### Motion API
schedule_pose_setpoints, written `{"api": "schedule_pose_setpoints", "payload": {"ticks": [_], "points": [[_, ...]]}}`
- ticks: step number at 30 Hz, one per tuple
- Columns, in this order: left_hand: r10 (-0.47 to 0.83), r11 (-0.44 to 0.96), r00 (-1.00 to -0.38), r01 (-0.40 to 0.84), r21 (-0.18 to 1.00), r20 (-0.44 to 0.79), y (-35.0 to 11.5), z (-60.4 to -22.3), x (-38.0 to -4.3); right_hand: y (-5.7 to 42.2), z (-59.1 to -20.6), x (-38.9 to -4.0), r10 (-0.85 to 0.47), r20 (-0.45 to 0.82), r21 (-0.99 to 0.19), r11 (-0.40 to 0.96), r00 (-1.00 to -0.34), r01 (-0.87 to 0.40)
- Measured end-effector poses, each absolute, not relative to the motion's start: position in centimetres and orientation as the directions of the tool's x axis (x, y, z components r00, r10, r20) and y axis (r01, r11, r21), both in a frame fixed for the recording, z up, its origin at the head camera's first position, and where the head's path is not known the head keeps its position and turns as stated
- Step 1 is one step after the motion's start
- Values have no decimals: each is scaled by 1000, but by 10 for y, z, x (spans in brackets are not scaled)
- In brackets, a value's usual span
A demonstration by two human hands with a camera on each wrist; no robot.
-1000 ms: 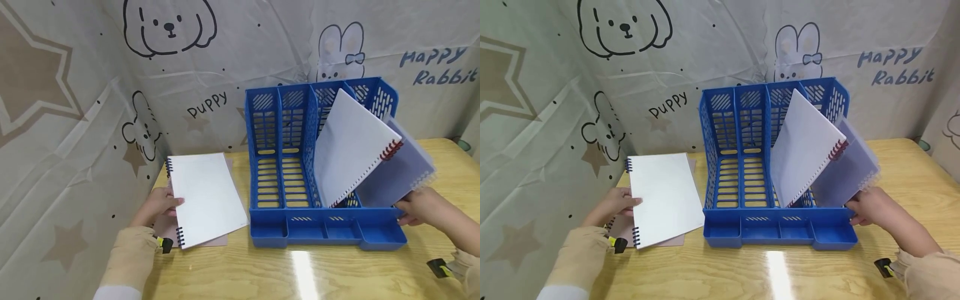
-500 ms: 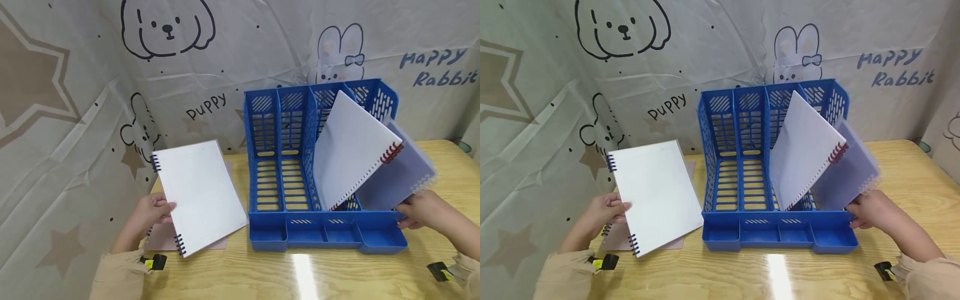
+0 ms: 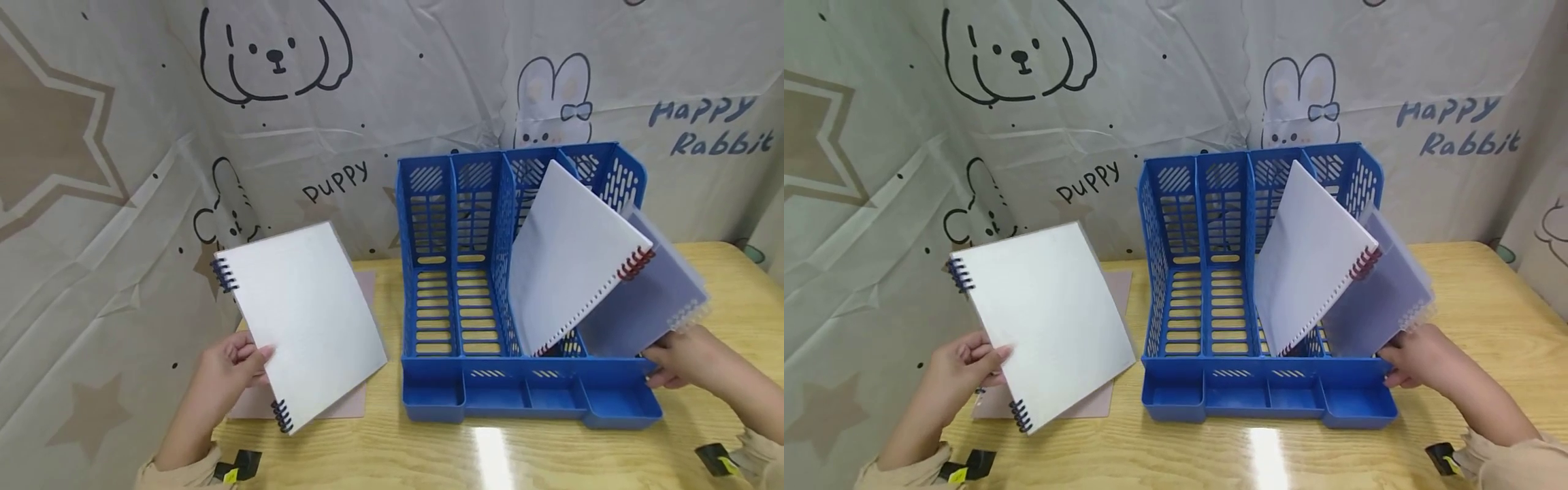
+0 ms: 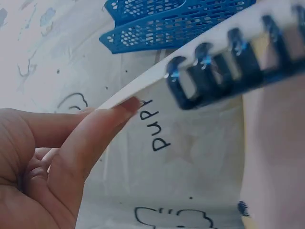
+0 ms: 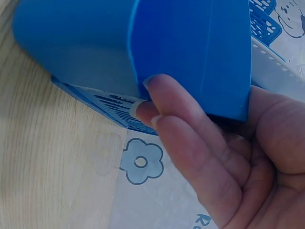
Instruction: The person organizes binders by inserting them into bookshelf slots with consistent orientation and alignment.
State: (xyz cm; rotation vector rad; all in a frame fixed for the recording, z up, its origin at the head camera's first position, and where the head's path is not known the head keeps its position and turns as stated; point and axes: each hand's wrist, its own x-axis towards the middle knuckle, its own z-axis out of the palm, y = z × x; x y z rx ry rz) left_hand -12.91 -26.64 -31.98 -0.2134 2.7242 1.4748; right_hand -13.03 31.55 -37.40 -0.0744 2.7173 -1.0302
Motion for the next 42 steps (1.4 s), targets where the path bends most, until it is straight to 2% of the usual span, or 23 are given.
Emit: {"api": "schedule_pose_setpoints", "payload": {"ticks": [9,14,19,24,29,36,42], "points": [[-187,716,-964,-1,698,191,-250,-314,-104,315,-377,-127,-138,-173,-658,753,-975,10],[-195,723,-926,86,686,322,-242,-313,-97,315,-378,-127,-136,-173,-664,748,-976,14],[-207,687,-892,159,709,401,-232,-309,-91,314,-378,-126,-131,-170,-659,752,-977,14],[-163,718,-858,235,655,486,-222,-303,-82,314,-377,-126,-131,-179,-659,752,-975,20],[-105,752,-799,326,573,592,-214,-298,-76,315,-377,-128,-138,-174,-657,754,-975,11],[5,693,-710,510,510,704,-202,-294,-77,316,-376,-129,-138,-182,-643,766,-973,12],[78,657,-666,594,464,742,-187,-290,-83,316,-376,-129,-134,-183,-640,768,-974,15]]}}
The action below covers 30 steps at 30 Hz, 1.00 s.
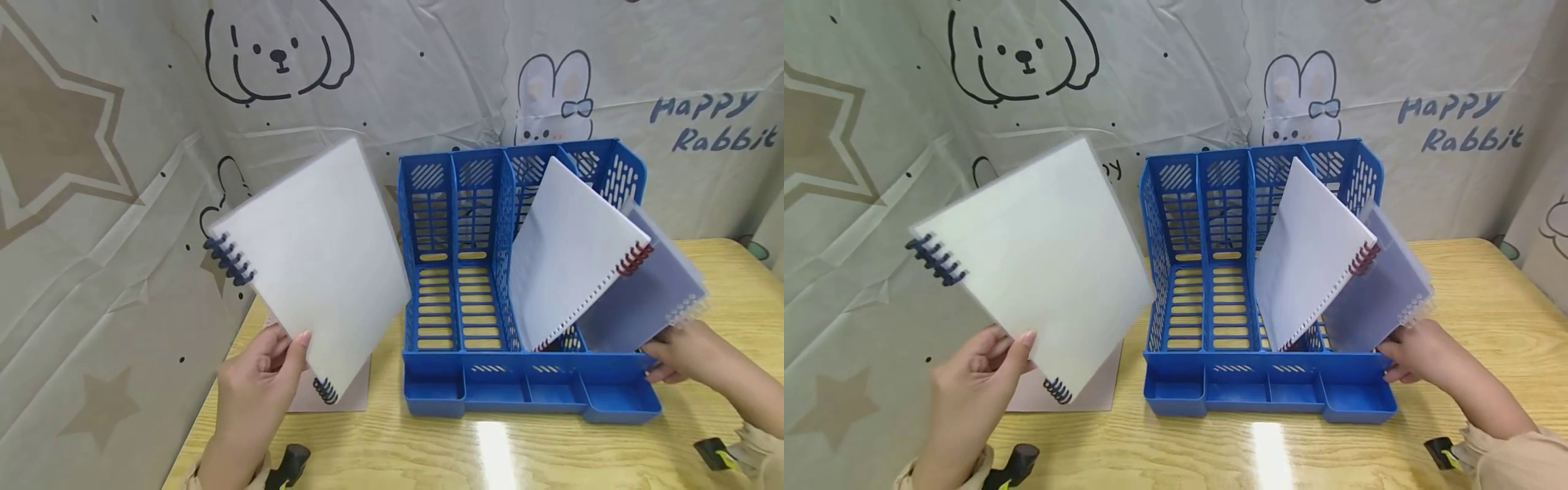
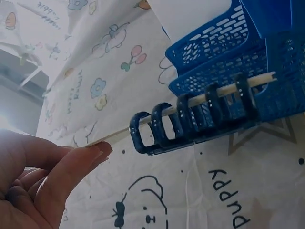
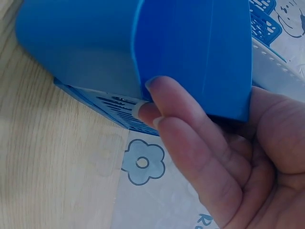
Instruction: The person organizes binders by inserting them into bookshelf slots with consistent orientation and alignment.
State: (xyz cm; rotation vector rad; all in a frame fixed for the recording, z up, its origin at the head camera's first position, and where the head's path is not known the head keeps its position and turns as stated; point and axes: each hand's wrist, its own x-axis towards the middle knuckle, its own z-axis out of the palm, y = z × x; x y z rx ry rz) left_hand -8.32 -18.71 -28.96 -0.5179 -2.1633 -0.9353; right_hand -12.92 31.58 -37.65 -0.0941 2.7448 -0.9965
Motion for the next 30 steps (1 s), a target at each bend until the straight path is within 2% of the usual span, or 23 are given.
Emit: {"api": "schedule_pose_setpoints", "payload": {"ticks": [12,19,26,30], "points": [[198,589,-570,719,368,797,-157,-293,-94,317,-378,-129,-133,-193,-638,770,-972,21],[195,549,-561,742,384,804,-131,-295,-95,318,-379,-128,-134,-184,-633,774,-974,13],[208,530,-489,784,322,847,-107,-296,-101,317,-377,-129,-142,-172,-622,783,-975,-4],[215,500,-481,802,327,850,-89,-296,-103,320,-374,-128,-140,-184,-618,787,-973,4]]}}
